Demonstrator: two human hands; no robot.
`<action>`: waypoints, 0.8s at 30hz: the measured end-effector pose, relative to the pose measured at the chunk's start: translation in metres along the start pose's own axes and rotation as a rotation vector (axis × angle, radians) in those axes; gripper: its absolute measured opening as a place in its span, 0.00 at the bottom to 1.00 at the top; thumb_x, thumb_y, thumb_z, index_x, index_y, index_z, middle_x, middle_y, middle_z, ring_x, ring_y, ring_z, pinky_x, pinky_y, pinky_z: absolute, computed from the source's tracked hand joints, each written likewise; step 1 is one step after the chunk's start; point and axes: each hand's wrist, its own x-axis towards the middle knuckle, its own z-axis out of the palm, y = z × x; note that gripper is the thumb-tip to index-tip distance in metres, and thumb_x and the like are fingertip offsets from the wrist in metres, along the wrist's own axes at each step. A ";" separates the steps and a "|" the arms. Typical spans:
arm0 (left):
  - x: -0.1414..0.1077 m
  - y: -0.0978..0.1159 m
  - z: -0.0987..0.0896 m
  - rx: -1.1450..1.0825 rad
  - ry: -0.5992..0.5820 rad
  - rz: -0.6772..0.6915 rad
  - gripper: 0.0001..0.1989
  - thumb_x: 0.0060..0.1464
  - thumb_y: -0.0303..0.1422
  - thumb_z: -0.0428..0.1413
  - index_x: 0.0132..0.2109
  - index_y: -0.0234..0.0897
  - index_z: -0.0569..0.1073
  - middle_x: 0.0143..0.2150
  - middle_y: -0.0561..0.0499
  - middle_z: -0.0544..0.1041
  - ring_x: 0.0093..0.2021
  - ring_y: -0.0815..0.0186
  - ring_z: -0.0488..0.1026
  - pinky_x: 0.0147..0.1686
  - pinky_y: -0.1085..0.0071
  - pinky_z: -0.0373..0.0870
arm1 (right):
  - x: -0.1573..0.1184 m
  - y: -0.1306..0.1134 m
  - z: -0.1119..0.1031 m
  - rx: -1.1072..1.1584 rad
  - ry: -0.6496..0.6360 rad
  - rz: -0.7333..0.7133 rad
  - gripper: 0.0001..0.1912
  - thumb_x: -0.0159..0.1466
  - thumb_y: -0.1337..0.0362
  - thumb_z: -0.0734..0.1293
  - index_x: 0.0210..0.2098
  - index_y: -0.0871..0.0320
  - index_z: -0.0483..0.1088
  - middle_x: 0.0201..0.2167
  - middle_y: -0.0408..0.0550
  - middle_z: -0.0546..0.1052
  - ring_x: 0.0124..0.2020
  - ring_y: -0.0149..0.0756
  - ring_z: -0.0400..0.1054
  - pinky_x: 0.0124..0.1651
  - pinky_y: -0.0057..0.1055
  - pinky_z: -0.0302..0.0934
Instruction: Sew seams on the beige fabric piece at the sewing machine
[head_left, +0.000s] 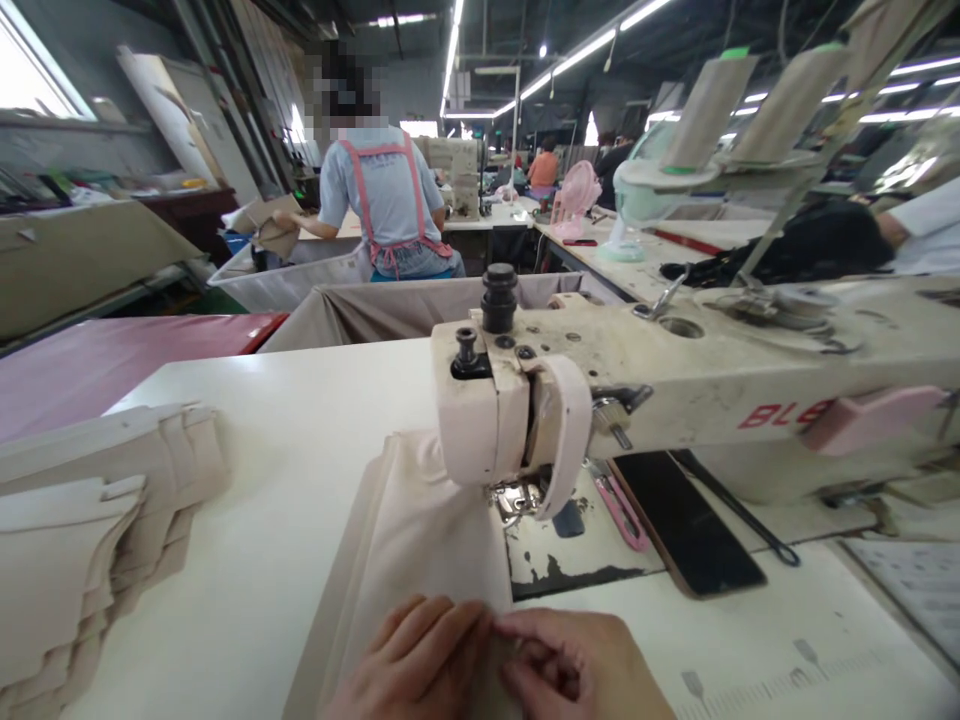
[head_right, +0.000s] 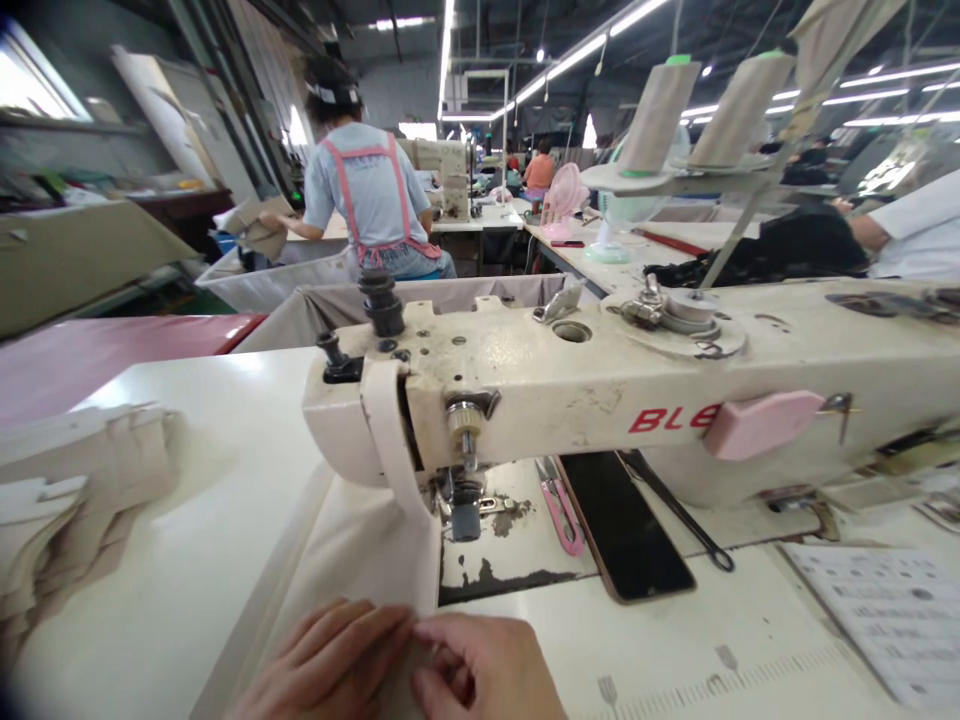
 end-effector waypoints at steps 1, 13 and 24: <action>0.003 -0.004 -0.001 -0.032 -0.001 0.027 0.13 0.64 0.29 0.46 0.50 0.37 0.73 0.46 0.56 0.78 0.44 0.69 0.71 0.49 0.75 0.67 | 0.001 -0.001 -0.002 -0.165 0.075 -0.150 0.14 0.58 0.68 0.63 0.42 0.55 0.75 0.29 0.47 0.76 0.27 0.35 0.70 0.29 0.28 0.66; 0.008 -0.033 0.007 -0.199 -0.209 0.106 0.13 0.61 0.29 0.50 0.52 0.42 0.70 0.52 0.54 0.74 0.60 0.66 0.61 0.68 0.55 0.29 | 0.014 -0.004 -0.030 -0.651 0.229 -0.917 0.12 0.66 0.67 0.61 0.46 0.61 0.71 0.41 0.47 0.78 0.46 0.34 0.69 0.59 0.29 0.61; 0.036 -0.071 0.001 -0.316 -0.464 0.045 0.21 0.63 0.29 0.46 0.62 0.47 0.60 0.61 0.55 0.67 0.64 0.67 0.54 0.68 0.60 0.36 | 0.036 -0.010 -0.050 -0.649 0.000 -0.748 0.24 0.61 0.74 0.56 0.56 0.66 0.64 0.55 0.56 0.70 0.55 0.46 0.64 0.58 0.45 0.63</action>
